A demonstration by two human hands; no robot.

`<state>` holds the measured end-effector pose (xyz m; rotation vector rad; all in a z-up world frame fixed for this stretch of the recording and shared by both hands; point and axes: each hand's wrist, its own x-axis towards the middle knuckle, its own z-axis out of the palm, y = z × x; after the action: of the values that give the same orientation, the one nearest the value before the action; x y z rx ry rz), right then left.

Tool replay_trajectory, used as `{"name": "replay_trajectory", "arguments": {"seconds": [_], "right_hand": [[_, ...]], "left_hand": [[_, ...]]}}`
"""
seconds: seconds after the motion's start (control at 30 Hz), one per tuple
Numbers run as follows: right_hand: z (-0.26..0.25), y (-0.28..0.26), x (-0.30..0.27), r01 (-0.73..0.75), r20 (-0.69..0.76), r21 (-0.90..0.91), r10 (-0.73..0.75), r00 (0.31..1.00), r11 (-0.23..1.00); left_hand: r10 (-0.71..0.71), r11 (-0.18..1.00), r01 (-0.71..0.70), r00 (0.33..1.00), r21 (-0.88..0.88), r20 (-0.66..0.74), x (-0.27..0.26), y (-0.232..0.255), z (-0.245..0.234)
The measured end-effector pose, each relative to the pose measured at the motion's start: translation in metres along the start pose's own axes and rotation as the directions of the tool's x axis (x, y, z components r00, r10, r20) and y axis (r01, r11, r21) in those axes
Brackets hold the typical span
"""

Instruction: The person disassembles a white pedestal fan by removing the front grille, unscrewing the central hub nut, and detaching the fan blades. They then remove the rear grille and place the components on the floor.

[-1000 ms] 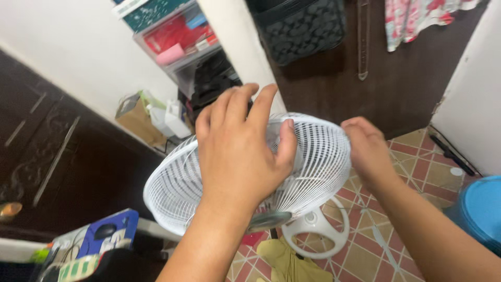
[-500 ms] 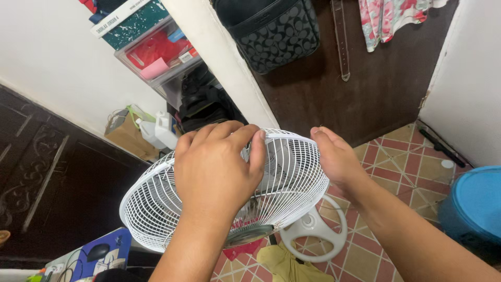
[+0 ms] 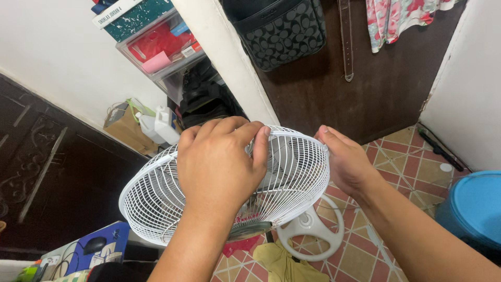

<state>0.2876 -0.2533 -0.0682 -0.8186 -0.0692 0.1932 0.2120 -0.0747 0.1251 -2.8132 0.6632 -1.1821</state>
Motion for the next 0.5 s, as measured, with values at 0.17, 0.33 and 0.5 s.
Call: {"name": "replay_trajectory", "arguments": {"seconds": [0.17, 0.33, 0.5], "right_hand": [[0.000, -0.005, -0.002, -0.057, -0.009, 0.014, 0.057, 0.998, 0.998], [-0.003, -0.033, 0.002, 0.120, -0.093, 0.417, -0.089, 0.992, 0.901], [0.006, -0.041, 0.015, 0.090, -0.020, 0.331, -0.088, 0.996, 0.939]], "left_hand": [[0.007, 1.000, -0.007, 1.000, -0.013, 0.003, 0.001, -0.001, 0.001], [-0.032, 0.999, 0.032, 0.999, -0.018, 0.017, 0.003, -0.009, 0.000], [-0.043, 0.999, 0.044, 0.999, -0.032, 0.028, 0.006, -0.005, 0.000]]}}
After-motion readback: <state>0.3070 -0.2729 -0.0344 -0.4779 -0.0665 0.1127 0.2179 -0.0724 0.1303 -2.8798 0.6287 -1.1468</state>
